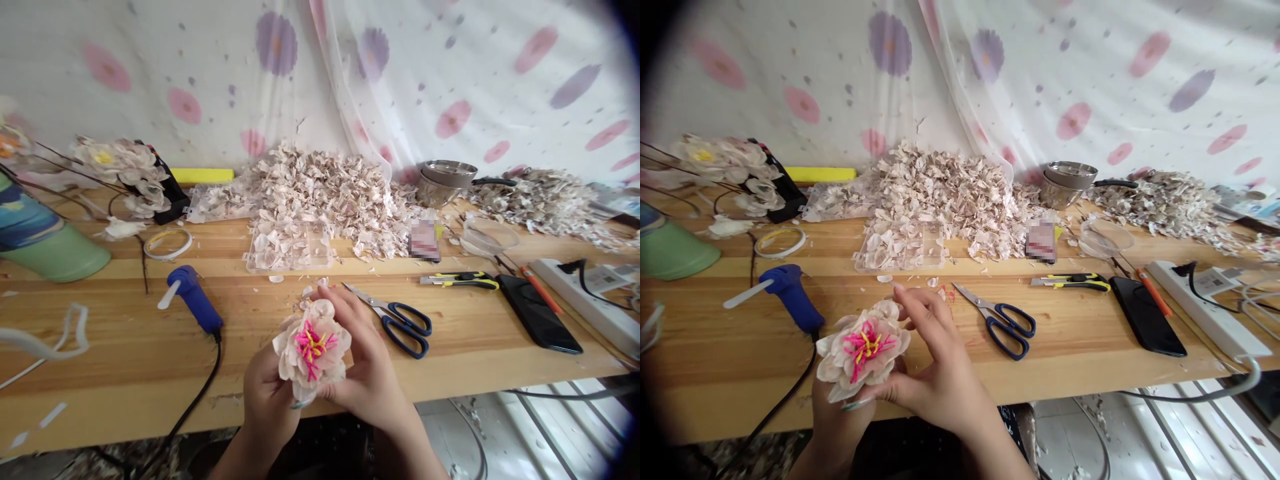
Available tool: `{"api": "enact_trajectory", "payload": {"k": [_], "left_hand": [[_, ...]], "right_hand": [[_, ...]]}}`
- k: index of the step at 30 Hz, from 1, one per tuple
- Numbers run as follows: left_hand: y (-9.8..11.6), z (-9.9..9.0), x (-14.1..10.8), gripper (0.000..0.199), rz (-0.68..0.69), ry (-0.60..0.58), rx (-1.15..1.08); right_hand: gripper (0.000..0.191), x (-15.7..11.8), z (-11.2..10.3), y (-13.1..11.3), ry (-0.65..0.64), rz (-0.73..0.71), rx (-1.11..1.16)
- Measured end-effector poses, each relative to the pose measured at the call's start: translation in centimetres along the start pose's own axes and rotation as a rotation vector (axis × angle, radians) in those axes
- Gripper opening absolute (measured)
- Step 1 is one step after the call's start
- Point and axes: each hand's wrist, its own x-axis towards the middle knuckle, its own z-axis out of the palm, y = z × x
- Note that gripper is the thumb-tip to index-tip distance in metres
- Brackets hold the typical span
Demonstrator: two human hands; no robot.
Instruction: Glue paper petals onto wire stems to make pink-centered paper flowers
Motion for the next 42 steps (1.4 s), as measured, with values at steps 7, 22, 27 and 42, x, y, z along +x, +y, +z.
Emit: {"api": "enact_trajectory", "payload": {"k": [7, 22, 27, 42], "left_hand": [[-0.9, -1.7, -0.1, 0.031, -0.077, 0.141, -0.264], [-1.7, -2.4, 0.9, 0.026, 0.2, -0.018, -0.083], [-0.6, -2.0, 0.9, 0.007, 0.282, -0.085, 0.016], [-0.9, -1.1, 0.6, 0.019, 0.142, -0.036, -0.053]], "right_hand": [[0.058, 0.4, -2.2, -0.3, 0.012, -0.006, -0.088], [0.017, 14.6, -1.3, 7.0, -0.377, 0.17, -0.75], [0.019, 18.4, -0.1, 11.6, -0.402, 0.325, -0.839], [0.023, 20.2, 0.9, 13.8, -0.384, 0.259, -0.95]]}}
